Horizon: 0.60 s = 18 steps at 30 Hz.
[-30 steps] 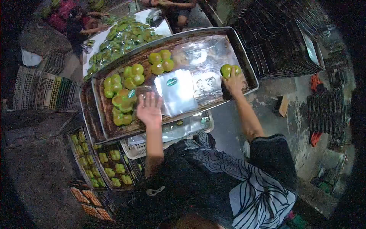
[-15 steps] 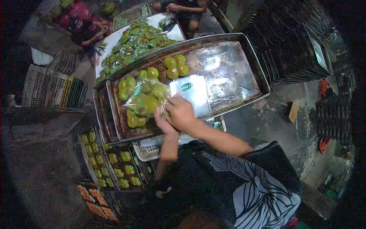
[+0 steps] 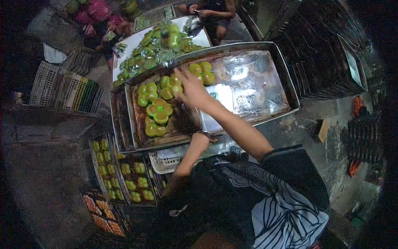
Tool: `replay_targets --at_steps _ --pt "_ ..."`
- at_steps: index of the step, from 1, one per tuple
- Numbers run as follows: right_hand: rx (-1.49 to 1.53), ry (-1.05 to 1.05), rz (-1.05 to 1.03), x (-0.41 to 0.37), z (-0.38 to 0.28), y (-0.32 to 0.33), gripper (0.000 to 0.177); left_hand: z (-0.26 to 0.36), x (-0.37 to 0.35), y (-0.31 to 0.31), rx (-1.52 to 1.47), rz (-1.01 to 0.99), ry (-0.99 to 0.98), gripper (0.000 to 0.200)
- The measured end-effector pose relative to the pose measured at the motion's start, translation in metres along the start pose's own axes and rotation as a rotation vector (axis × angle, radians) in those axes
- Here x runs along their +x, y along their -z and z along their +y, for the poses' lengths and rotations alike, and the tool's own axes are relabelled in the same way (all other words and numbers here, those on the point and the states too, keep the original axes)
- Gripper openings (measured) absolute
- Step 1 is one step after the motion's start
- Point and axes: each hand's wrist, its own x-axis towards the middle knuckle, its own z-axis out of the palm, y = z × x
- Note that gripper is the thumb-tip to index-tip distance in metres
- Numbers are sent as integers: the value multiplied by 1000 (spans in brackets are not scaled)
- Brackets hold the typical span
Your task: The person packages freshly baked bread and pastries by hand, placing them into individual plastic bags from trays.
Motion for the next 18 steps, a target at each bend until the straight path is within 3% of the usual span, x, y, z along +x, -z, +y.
replay_targets --at_steps 1,2,3,4,6,8,9,10,12,13,14,15,16,17,18 --pt "332 -270 -446 -28 -11 27 37 -2 -7 16 293 -45 -7 24" --pt "480 -288 -673 -62 -6 37 31 -6 -18 30 294 -43 -8 24" --pt "500 -408 -957 -105 -1 49 28 -10 -28 43 -7 96 29 22" --pt "653 -596 -1069 -132 -8 66 28 -7 -33 54 -310 236 64 20" --pt "241 -557 -642 -186 -5 59 26 9 -33 65 -398 233 176 15" --pt "258 -663 -583 -185 -3 57 25 25 -28 58 -684 282 63 14" --pt "282 -759 -514 -182 -1 56 25 30 -23 52 -691 500 -29 14" --pt "277 -767 -515 -165 -2 64 25 42 -24 56 -695 493 -29 14" --pt "927 -1293 -600 -122 7 77 32 58 -29 65 -738 647 14 13" --pt "1032 -1284 -408 -107 13 72 39 51 -32 54 -778 484 -119 22" --pt "1127 -1270 -221 -96 14 63 46 51 -29 51 -785 479 -115 22" --pt "1432 -1004 -7 -89 9 44 54 51 -22 50 -1053 681 -103 31" --pt "1723 -960 68 -82 -9 36 55 49 -17 50 -1314 895 -93 41" --pt "1927 -1091 -41 -86 -20 28 53 27 -15 43 -1767 821 98 54" --pt "2127 -1233 -162 -93 -29 20 52 5 -18 50 -2162 682 176 48"
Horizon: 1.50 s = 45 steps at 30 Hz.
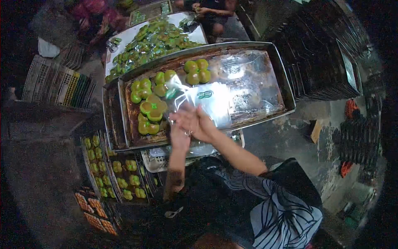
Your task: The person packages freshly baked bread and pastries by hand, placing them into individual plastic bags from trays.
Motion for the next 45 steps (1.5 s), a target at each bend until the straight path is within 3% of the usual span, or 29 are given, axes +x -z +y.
replay_targets --at_steps 1,2,3,4,5,6,7,9,10,12,14,16,19,22,24,26,28,29,32,33,34,35,36,37,39,40,42,43,45 --pt "-175 -157 44 4 12 8 48 27 11 29 -89 -249 148 45" --pt "-353 -314 79 14 21 21 44 42 11 32 -93 -229 54 43" --pt "-1126 -28 -77 36 14 43 46 56 11 35 -96 -207 -40 41" --pt "-1413 75 134 60 -4 41 62 63 4 17 -15 91 -359 39" --pt "-1671 122 384 84 -21 40 80 77 3 31 -42 216 -408 38" --pt "-2343 496 974 109 -26 38 89 90 -4 23 -98 334 -516 38" --pt "-2415 657 972 131 -49 50 83 99 -8 27 -128 311 -558 40" --pt "-2442 405 1048 168 -80 77 74 120 -23 34 -149 297 -607 42" --pt "-2367 504 1111 165 -75 62 61 132 -29 34 -161 355 -682 50" --pt "-2391 435 715 142 -57 28 55 144 -28 42 -189 416 -761 60" --pt "-2067 838 136 86 14 -8 43 150 -15 59 -373 424 -807 66" --pt "-2169 1003 -545 42 39 -52 37 128 -10 43 -105 94 -699 68" --pt "-2079 1108 -364 21 40 -61 42 100 -20 8 -278 -183 -470 59" --pt "-2085 1050 -177 5 41 -63 41 73 -26 -30 -189 -145 -384 51" --pt "-2096 950 -120 7 38 -64 37 52 -32 -53 -45 192 -439 51" --pt "-1780 835 -125 3 41 -57 32 73 -40 -59 -88 -34 -188 39" --pt "-1893 1071 291 -11 31 -54 29 58 -20 -32 -284 146 -79 37" --pt "-1902 798 304 -7 15 -41 31 39 -27 -19 -257 -40 121 33" --pt "-1913 211 332 19 -61 -40 36 -4 -28 -14 603 -140 -33 47" --pt "-1998 479 402 42 -77 -44 36 -22 -14 0 1120 -436 -400 57" --pt "-2067 741 471 61 -84 -46 37 -26 -16 -10 1734 -432 -439 61" --pt "-2071 732 463 75 -82 -43 37 -47 -5 14 1920 -595 -691 53" --pt "-2032 1082 342 86 -77 -47 36 -54 -1 15 2090 -763 -963 46" --pt "-1945 1432 209 92 -74 -50 36 -55 3 18 2094 -755 -969 46" --pt "-1924 887 -33 33 -56 -36 35 -39 10 12 2537 -688 -34 26" --pt "-1836 246 40 0 -49 -18 32 -22 4 9 2536 -682 -36 26" --pt "-1569 -267 20 -65 -24 32 36 15 -16 3 2079 -562 -347 13" --pt "-1863 -339 98 -94 -15 18 34 27 -26 -12 1969 -508 -283 13" --pt "-1829 168 346 -105 6 38 24 23 -31 -25 1792 -559 -213 14"
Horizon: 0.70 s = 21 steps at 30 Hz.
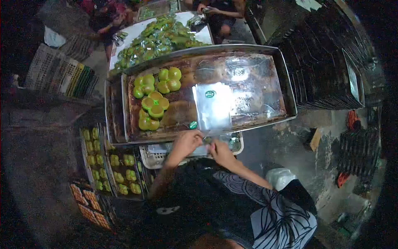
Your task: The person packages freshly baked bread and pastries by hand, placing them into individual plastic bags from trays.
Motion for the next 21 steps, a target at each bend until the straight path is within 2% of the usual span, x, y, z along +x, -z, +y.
replay_targets --at_steps 1,2,3,5,7,8,9,10,11,12,13,14,15,17,18,19,20,21 --pt "67 -9 229 0 0 -5 19 5 -1 -9 -185 -35 -27 14" --pt "-153 51 274 9 22 -10 15 -2 4 -22 -294 34 -134 14" --pt "-163 51 254 16 20 0 15 7 4 -25 -309 44 -122 14" --pt "547 -429 -170 35 6 20 26 29 0 -24 -419 487 -29 8" --pt "1214 -366 -129 66 -3 26 36 16 -11 -36 -406 453 -33 10" --pt "944 -255 84 75 -47 27 47 8 -14 -40 -676 509 13 19" --pt "1130 58 -31 90 -48 3 60 1 -17 -39 -947 568 52 30" --pt "1393 -16 -192 89 -74 -11 67 1 -18 -22 -1235 720 70 55" --pt "1491 -186 -257 89 -71 -38 65 -22 -23 -16 -1604 793 98 62" --pt "1647 -407 -494 90 -66 -66 59 -70 -39 -22 -1748 661 113 55" --pt "1516 -559 -670 87 -70 -87 51 -45 -48 16 -1837 609 -27 47" --pt "1084 -242 -729 95 -75 -97 46 -104 -66 14 -1934 500 88 45" --pt "649 68 -744 109 -82 -106 41 -111 -75 26 -1931 514 90 45" --pt "-414 584 68 134 -101 -137 63 -113 -93 52 -1319 1143 451 49" --pt "-666 554 169 168 -84 -152 65 -118 -103 61 -1326 1132 463 49" --pt "-918 519 274 200 -66 -166 68 -125 -112 72 -1485 1275 316 51" --pt "-515 249 60 205 -77 -151 66 -132 -120 82 -1633 1406 159 53" --pt "-95 -12 -129 204 -88 -130 64 -141 -126 92 -1630 1374 160 53"
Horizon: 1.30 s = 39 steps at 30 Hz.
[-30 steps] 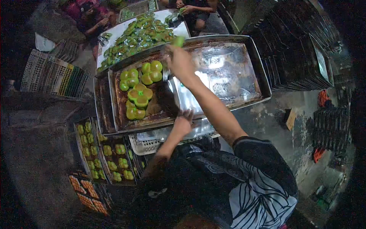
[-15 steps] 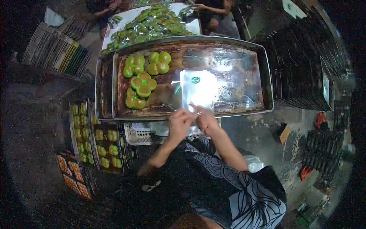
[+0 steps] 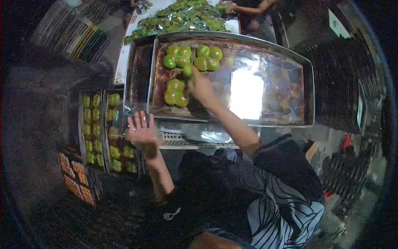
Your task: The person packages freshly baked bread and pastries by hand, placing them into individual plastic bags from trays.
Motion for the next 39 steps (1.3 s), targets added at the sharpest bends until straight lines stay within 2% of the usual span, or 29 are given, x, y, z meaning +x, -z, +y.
replay_targets --at_steps 1,2,3,4,5,7,8,10,11,12,14,15,17,18,21,23,24,26,29,31,32,33,35,36,38,39 --pt "67 100 237 -11 7 3 61 8 8 3 -131 22 46 39" --pt "48 118 322 -18 34 5 61 12 14 6 -264 52 98 29" --pt "28 135 407 -24 61 6 61 9 22 17 -140 -101 37 59" --pt "-60 65 340 -29 97 5 64 11 27 21 -134 -111 65 59" --pt "-66 48 357 -40 100 12 64 11 33 22 -186 -135 95 60" --pt "-810 255 316 -59 87 21 73 13 38 20 -270 -180 127 60" --pt "-914 321 78 -59 76 30 80 16 40 16 -260 -172 125 60" --pt "-889 451 -91 -31 90 38 75 20 36 5 -252 -263 162 61" --pt "-744 615 66 -9 109 35 66 18 37 2 -297 -293 180 64" --pt "-733 627 60 -15 98 25 66 21 36 -7 -279 -223 178 65" --pt "-374 297 477 -52 40 0 56 19 43 -13 -264 -156 142 66" --pt "-377 479 494 -77 6 -2 54 16 39 -25 -263 -174 139 66" --pt "-368 743 473 -110 -46 -4 48 -1 16 -48 -210 -78 139 43" --pt "-359 835 432 -117 -57 -3 45 -13 4 -42 -94 -298 155 58" --pt "-235 802 402 -129 -57 17 37 -35 -25 -69 -127 -374 89 51" --pt "-201 764 456 -142 -54 28 34 -48 -38 -81 -176 -434 280 46" --pt "-186 709 481 -142 -52 35 35 -58 -49 -87 -174 -446 279 46" --pt "-199 700 503 -133 -58 44 34 -79 -76 -97 186 -259 213 47" --pt "-140 716 501 -146 -36 48 32 -71 -71 -98 -46 -509 429 50" --pt "-92 744 519 -140 -22 50 35 -90 -81 -113 -124 -549 417 49" --pt "-81 741 516 -134 -19 51 35 -110 -88 -111 -117 -443 445 47" --pt "-21 644 495 -126 -22 52 36 -120 -98 -111 -113 -331 473 46" --pt "163 548 500 -134 -24 63 40 -113 -93 -112 -10 -350 485 45" --pt "166 560 502 -133 -17 74 40 -106 -91 -111 79 -364 503 44" --pt "6 258 368 -128 -8 96 33 -132 -91 -87 129 -474 533 30" --pt "16 261 367 -116 -3 107 33 -135 -116 -106 262 -417 527 27"
